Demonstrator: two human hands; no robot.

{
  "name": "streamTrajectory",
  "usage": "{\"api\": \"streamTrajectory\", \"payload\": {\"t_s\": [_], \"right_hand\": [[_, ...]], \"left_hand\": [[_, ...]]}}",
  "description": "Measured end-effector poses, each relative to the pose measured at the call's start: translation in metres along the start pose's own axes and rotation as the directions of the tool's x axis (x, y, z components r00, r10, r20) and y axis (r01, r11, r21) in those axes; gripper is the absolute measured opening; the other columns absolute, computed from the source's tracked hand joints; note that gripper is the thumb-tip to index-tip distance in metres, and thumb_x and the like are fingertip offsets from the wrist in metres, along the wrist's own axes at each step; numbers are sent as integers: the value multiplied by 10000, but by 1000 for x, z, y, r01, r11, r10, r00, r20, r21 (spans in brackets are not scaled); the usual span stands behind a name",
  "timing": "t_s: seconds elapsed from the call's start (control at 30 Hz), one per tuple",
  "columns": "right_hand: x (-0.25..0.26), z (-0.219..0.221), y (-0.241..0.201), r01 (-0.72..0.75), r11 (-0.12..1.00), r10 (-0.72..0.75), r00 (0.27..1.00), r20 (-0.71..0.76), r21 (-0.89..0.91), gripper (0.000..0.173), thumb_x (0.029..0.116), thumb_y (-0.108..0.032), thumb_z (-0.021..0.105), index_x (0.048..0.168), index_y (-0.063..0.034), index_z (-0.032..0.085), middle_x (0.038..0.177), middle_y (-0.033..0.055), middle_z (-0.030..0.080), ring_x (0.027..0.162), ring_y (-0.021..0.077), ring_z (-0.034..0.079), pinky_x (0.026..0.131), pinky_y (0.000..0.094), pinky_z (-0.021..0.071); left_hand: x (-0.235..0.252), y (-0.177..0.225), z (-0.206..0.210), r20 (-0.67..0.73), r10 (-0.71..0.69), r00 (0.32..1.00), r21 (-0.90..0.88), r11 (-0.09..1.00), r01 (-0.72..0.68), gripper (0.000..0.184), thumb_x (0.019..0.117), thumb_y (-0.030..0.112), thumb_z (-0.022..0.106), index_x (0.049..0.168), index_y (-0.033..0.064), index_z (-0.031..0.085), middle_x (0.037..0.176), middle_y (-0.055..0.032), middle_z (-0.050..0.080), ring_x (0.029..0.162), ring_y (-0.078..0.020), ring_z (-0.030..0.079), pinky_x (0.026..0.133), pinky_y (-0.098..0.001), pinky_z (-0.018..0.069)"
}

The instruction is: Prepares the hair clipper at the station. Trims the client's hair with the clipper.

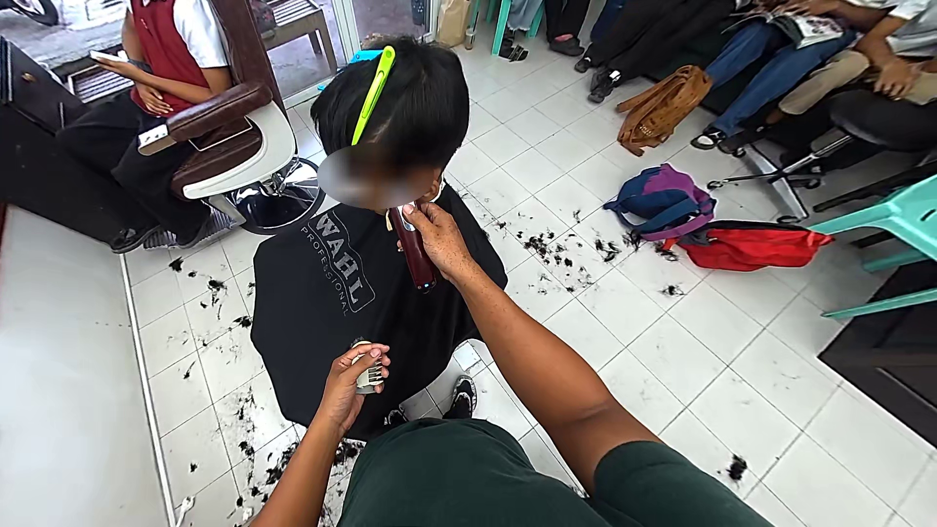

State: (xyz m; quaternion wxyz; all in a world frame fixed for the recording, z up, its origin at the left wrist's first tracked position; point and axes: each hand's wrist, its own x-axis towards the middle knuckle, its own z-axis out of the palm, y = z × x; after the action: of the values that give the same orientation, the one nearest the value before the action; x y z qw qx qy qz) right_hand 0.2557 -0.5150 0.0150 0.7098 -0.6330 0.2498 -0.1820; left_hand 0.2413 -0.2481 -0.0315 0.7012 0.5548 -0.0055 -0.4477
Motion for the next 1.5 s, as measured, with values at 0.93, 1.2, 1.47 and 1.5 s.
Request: {"api": "streamTrajectory", "payload": {"t_s": [0.93, 1.2, 1.47, 1.5], "right_hand": [[-114, -80, 53, -109, 978, 133, 983, -129, 178, 504, 788, 11, 731, 1230, 41, 490, 722, 43, 638, 534, 131, 628, 531, 272, 581], [-79, -56, 14, -4, 1000, 4, 998, -65, -3, 446, 819, -4, 764, 1207, 17, 544, 705, 40, 648, 576, 122, 646, 600, 280, 593], [-34, -6, 3, -34, 996, 34, 999, 4, -86, 459, 938, -228, 768, 1275, -15, 541, 842, 125, 647, 605, 188, 637, 601, 344, 594], [-30, -3, 3, -46, 996, 46, 999, 0, -76, 477, 935, -257, 773, 1281, -20, 545, 873, 134, 646, 616, 195, 632, 600, 350, 588]], "left_hand": [[126, 143, 141, 486, 96, 869, 681, 581, -445, 209, 1047, 162, 593, 1153, 18, 700, 884, -57, 720, 664, -94, 646, 565, -250, 530], [96, 129, 85, 385, -125, 915, 763, 601, -239, 269, 1074, 228, 519, 1186, 42, 677, 904, -47, 705, 712, -106, 654, 619, -273, 552], [-3, 32, -27, 59, -56, 997, 716, 699, -3, 198, 1017, 144, 598, 1118, 25, 719, 961, -36, 728, 777, -94, 684, 689, -285, 582], [-11, 22, -34, 22, -49, 999, 702, 712, 19, 186, 1014, 136, 602, 1106, 27, 722, 946, -31, 728, 763, -87, 683, 676, -275, 579]]}}
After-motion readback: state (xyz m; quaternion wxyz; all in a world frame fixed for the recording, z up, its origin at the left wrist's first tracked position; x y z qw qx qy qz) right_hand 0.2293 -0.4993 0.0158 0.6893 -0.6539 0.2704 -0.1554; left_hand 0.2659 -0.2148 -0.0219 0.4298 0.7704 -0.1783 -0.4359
